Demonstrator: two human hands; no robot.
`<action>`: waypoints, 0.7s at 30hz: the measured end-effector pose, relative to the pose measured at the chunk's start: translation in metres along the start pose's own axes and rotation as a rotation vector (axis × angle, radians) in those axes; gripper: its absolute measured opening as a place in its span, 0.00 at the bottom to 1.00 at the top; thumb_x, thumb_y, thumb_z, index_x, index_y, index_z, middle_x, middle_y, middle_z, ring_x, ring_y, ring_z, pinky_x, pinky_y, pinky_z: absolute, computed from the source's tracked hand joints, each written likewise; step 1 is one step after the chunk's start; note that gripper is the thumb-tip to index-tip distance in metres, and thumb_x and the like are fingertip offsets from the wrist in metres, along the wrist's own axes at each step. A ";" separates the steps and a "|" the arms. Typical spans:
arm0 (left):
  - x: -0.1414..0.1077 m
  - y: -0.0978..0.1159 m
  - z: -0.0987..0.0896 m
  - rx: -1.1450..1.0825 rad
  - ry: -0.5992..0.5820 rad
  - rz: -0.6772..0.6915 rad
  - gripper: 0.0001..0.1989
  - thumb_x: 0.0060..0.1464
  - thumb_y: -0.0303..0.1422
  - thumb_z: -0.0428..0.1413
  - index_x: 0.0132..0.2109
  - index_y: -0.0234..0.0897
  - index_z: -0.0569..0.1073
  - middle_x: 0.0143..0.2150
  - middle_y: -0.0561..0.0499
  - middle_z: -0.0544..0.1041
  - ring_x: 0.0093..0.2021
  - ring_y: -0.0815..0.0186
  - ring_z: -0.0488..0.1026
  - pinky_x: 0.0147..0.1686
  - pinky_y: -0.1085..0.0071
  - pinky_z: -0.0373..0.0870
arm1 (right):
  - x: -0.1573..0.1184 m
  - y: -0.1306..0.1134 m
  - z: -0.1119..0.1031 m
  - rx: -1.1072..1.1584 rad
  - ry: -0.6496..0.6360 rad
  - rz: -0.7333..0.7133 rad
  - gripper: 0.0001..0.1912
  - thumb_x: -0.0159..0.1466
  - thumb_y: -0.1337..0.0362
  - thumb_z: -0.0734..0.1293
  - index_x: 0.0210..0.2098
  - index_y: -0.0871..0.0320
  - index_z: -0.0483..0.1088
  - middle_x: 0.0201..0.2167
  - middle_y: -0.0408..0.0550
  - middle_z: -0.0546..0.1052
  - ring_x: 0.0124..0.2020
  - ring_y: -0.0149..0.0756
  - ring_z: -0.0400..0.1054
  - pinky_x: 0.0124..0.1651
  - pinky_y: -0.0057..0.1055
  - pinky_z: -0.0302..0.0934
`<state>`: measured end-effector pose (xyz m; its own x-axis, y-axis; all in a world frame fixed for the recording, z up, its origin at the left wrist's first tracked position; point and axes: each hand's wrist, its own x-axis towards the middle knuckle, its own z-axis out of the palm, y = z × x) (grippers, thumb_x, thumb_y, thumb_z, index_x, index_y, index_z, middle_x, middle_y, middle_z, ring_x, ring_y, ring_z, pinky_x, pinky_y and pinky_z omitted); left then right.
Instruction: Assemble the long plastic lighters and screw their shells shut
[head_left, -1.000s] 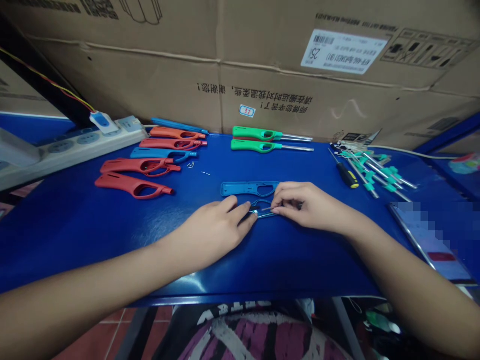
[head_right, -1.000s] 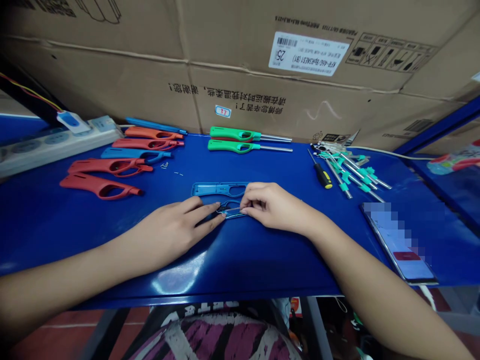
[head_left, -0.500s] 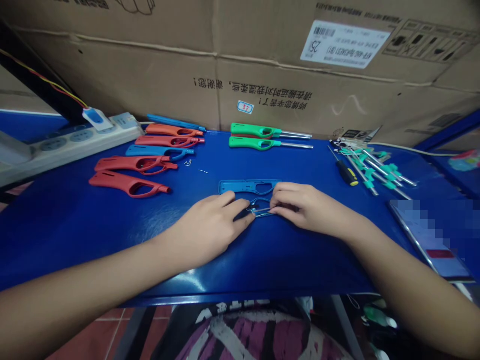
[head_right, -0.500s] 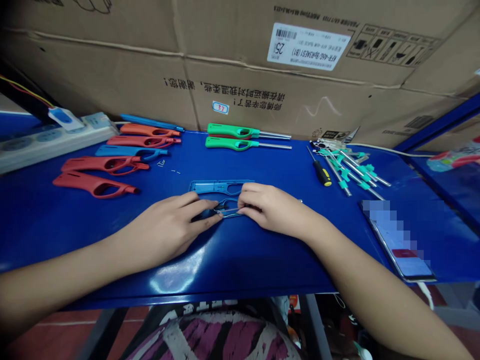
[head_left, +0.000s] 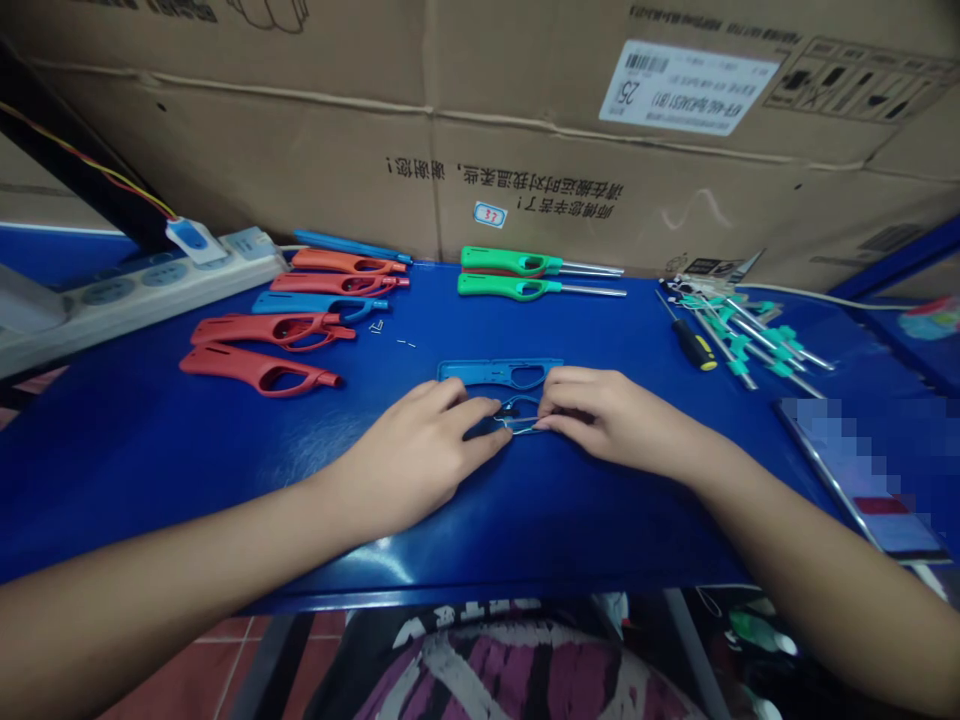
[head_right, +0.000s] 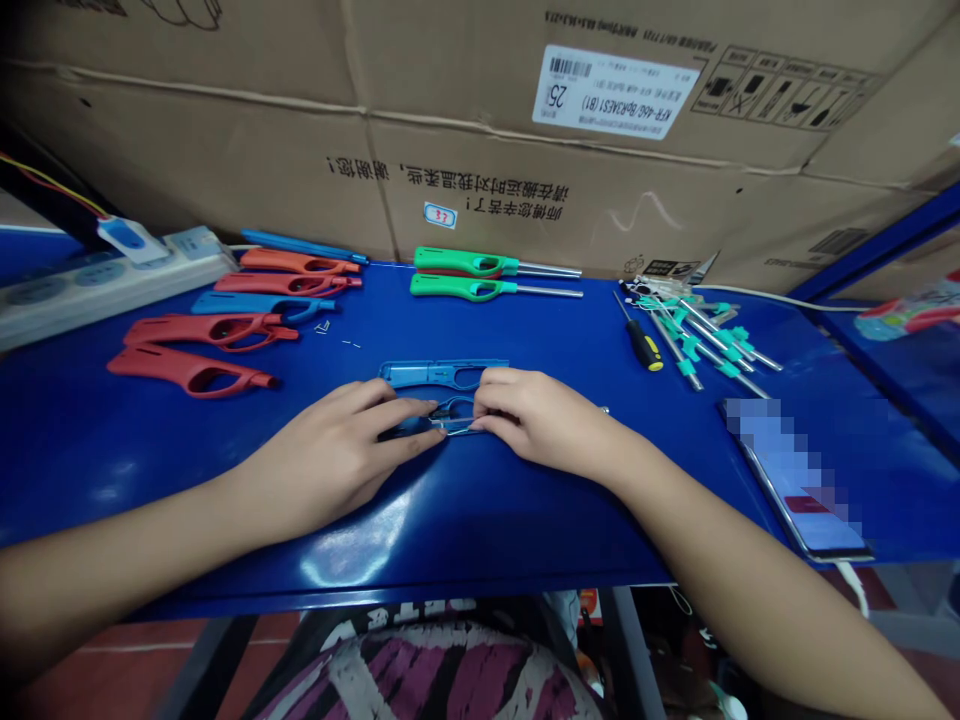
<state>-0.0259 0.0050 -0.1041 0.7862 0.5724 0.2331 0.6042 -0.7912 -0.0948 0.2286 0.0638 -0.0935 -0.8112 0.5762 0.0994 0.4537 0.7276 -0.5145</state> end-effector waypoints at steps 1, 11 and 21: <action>-0.001 0.000 0.000 -0.002 0.009 0.002 0.18 0.62 0.27 0.54 0.57 0.40 0.76 0.56 0.42 0.76 0.47 0.52 0.70 0.42 0.57 0.71 | 0.000 0.000 0.000 0.009 0.000 -0.002 0.07 0.70 0.67 0.64 0.35 0.58 0.71 0.35 0.47 0.72 0.36 0.34 0.67 0.40 0.31 0.61; -0.001 0.000 0.001 -0.031 0.038 0.008 0.16 0.65 0.28 0.52 0.56 0.41 0.78 0.57 0.42 0.77 0.48 0.52 0.71 0.42 0.56 0.72 | -0.004 0.000 0.002 -0.063 -0.012 0.019 0.08 0.70 0.66 0.64 0.35 0.58 0.72 0.35 0.48 0.72 0.36 0.34 0.68 0.39 0.31 0.61; 0.004 -0.006 0.004 -0.165 0.025 -0.001 0.17 0.66 0.27 0.50 0.57 0.38 0.77 0.57 0.41 0.76 0.51 0.53 0.71 0.48 0.54 0.76 | -0.004 0.000 0.006 -0.116 -0.008 0.008 0.08 0.71 0.65 0.63 0.36 0.59 0.71 0.37 0.48 0.72 0.37 0.35 0.68 0.40 0.31 0.61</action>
<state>-0.0257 0.0128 -0.1067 0.7807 0.5695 0.2573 0.5738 -0.8163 0.0657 0.2301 0.0591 -0.0988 -0.8098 0.5799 0.0886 0.4998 0.7611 -0.4135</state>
